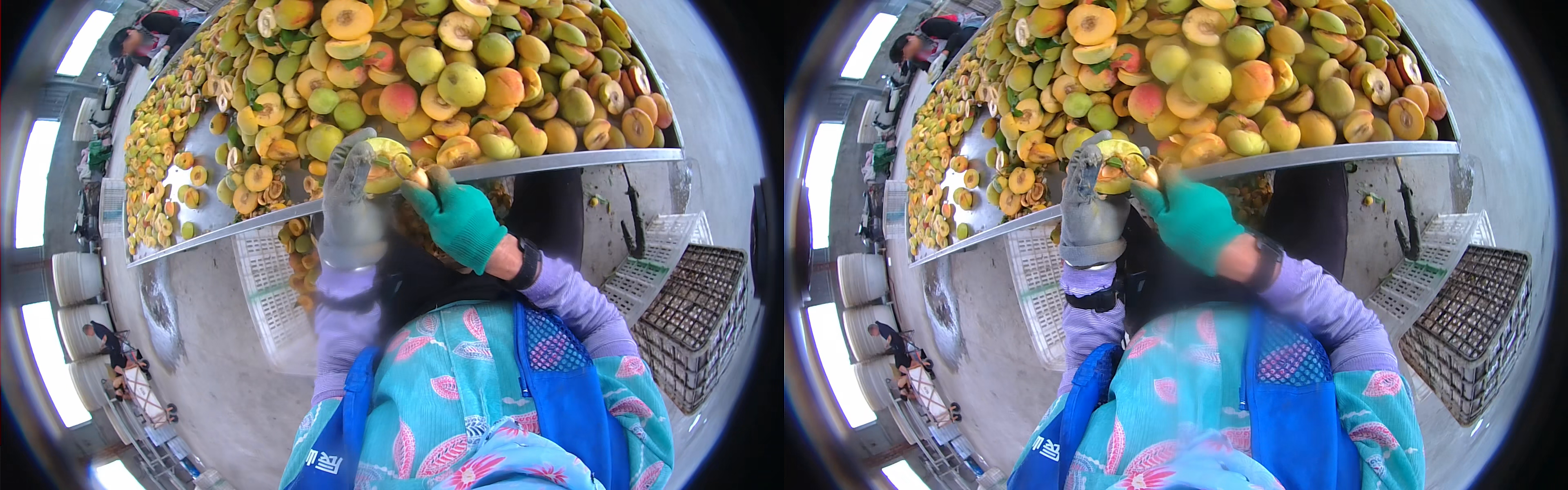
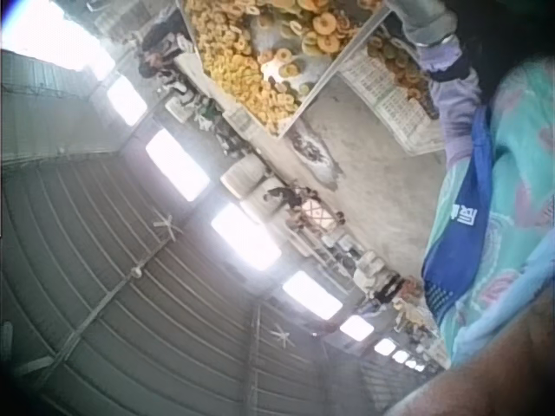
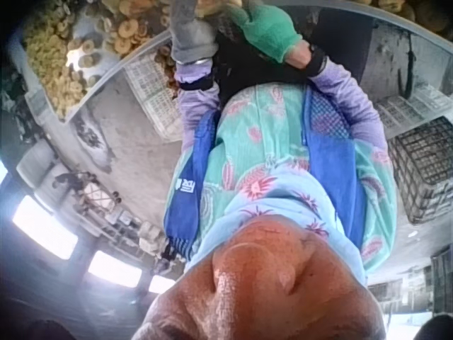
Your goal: The recorder is pitting and sorting halves of peaches at a large processing table.
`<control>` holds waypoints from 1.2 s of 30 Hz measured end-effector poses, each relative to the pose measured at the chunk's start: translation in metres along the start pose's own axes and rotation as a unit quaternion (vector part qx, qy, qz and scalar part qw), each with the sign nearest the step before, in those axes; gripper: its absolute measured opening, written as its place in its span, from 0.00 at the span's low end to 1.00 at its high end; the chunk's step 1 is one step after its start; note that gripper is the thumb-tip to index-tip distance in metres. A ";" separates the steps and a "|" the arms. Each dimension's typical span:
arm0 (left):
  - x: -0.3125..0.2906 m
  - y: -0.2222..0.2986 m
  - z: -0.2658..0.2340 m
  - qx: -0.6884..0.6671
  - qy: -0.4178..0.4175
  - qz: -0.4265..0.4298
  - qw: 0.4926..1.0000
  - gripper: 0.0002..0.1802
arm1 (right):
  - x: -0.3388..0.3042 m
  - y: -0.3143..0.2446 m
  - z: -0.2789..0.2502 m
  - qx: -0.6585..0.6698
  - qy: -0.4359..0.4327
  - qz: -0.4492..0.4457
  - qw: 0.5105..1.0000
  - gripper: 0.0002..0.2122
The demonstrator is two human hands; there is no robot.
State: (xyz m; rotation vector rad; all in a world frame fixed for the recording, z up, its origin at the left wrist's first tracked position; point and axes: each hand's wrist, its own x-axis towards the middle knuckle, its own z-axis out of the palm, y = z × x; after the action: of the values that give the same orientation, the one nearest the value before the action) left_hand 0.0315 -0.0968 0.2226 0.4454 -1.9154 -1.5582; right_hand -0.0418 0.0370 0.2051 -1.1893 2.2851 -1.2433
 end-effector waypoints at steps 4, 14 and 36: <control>-0.002 -0.004 0.008 -0.344 0.022 -0.145 0.927 0.17 | 0.007 -0.020 -0.012 0.087 -0.039 0.089 0.991 0.18; 0.000 0.009 0.023 -0.124 0.101 -0.086 0.983 0.10 | 0.003 -0.002 0.010 0.124 -0.106 0.103 0.981 0.19; 0.035 0.007 0.026 -0.230 -0.161 -0.177 0.943 0.16 | 0.003 -0.036 -0.020 0.676 -0.178 0.351 0.623 0.19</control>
State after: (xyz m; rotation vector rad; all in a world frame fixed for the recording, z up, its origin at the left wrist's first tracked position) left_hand -0.0113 -0.0969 0.2350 0.3562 -1.6706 -2.3668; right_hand -0.0361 0.0356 0.2457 0.0892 0.7291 -1.5402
